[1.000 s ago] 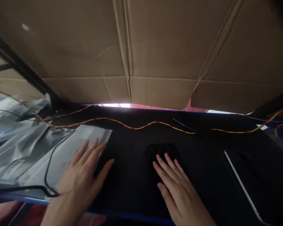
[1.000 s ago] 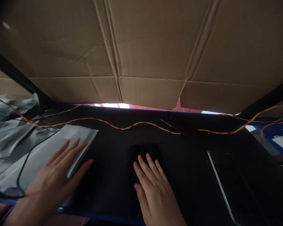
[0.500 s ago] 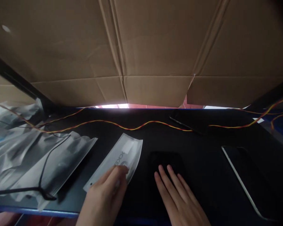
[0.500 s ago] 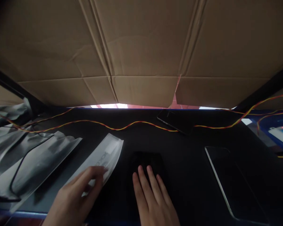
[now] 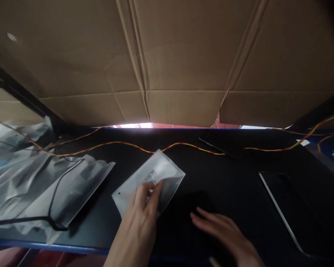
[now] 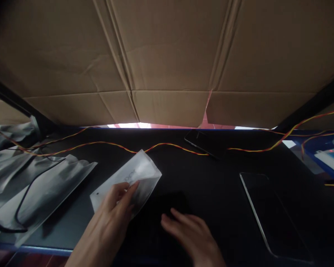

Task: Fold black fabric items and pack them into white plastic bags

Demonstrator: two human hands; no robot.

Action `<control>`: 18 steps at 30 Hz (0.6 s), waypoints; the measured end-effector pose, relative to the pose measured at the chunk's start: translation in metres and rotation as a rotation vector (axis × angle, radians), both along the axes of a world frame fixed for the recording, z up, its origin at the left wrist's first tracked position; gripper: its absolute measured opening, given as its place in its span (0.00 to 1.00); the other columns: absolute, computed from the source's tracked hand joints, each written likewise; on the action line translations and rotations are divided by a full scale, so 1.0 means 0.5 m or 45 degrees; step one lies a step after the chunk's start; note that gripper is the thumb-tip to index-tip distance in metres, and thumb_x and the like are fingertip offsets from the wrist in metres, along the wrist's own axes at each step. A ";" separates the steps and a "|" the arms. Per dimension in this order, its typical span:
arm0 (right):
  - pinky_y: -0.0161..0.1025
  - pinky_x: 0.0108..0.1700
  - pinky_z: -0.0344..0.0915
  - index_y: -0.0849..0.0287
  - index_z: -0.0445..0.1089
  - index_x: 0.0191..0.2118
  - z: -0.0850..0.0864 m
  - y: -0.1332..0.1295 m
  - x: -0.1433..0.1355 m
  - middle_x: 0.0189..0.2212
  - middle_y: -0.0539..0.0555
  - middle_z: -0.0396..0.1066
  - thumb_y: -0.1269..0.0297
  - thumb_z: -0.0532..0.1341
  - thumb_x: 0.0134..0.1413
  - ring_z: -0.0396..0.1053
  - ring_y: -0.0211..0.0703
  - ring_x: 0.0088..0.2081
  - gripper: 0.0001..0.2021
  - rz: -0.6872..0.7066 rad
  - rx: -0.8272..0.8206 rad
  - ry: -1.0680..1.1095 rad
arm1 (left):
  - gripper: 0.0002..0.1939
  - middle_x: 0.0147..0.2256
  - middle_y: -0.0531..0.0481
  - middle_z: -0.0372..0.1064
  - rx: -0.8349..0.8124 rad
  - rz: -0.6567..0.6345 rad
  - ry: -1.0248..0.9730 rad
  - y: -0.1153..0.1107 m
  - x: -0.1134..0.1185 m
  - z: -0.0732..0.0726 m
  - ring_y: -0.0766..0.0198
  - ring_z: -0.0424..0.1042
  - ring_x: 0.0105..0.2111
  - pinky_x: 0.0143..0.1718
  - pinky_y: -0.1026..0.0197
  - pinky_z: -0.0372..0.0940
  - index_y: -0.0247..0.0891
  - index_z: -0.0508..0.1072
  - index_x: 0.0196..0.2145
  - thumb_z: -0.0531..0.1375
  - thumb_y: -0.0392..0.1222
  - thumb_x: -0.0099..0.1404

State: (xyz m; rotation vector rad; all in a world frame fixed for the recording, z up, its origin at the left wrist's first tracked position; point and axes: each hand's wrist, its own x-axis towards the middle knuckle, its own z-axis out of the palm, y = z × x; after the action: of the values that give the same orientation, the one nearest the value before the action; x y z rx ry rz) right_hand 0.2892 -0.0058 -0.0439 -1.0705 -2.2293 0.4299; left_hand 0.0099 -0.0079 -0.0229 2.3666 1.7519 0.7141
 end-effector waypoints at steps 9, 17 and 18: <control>0.54 0.57 0.78 0.53 0.69 0.71 0.025 0.016 -0.084 0.63 0.55 0.79 0.70 0.53 0.70 0.78 0.58 0.62 0.28 -0.300 0.366 0.124 | 0.50 0.58 0.38 0.66 -0.002 0.022 -0.067 0.005 0.046 -0.016 0.49 0.78 0.53 0.51 0.45 0.82 0.50 0.46 0.81 0.47 0.18 0.67; 0.57 0.45 0.79 0.57 0.75 0.61 0.005 0.012 -0.158 0.58 0.57 0.81 0.80 0.58 0.45 0.80 0.62 0.50 0.35 -0.321 0.196 -0.229 | 0.45 0.58 0.38 0.66 0.062 0.044 -0.088 0.015 0.037 -0.017 0.51 0.78 0.53 0.50 0.48 0.82 0.47 0.58 0.75 0.49 0.19 0.65; 0.56 0.45 0.79 0.57 0.74 0.62 0.009 0.016 -0.151 0.57 0.57 0.82 0.80 0.58 0.47 0.80 0.61 0.50 0.34 -0.305 0.185 -0.216 | 0.42 0.57 0.38 0.67 0.066 0.053 -0.078 0.016 0.035 -0.018 0.51 0.79 0.52 0.49 0.47 0.82 0.47 0.60 0.75 0.50 0.21 0.67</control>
State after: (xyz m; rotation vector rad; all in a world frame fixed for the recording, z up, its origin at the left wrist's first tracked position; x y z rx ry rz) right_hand 0.2139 0.0020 -0.0392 -1.3169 -2.2012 0.0760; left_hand 0.0272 0.0000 -0.0318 2.3208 1.7842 0.8382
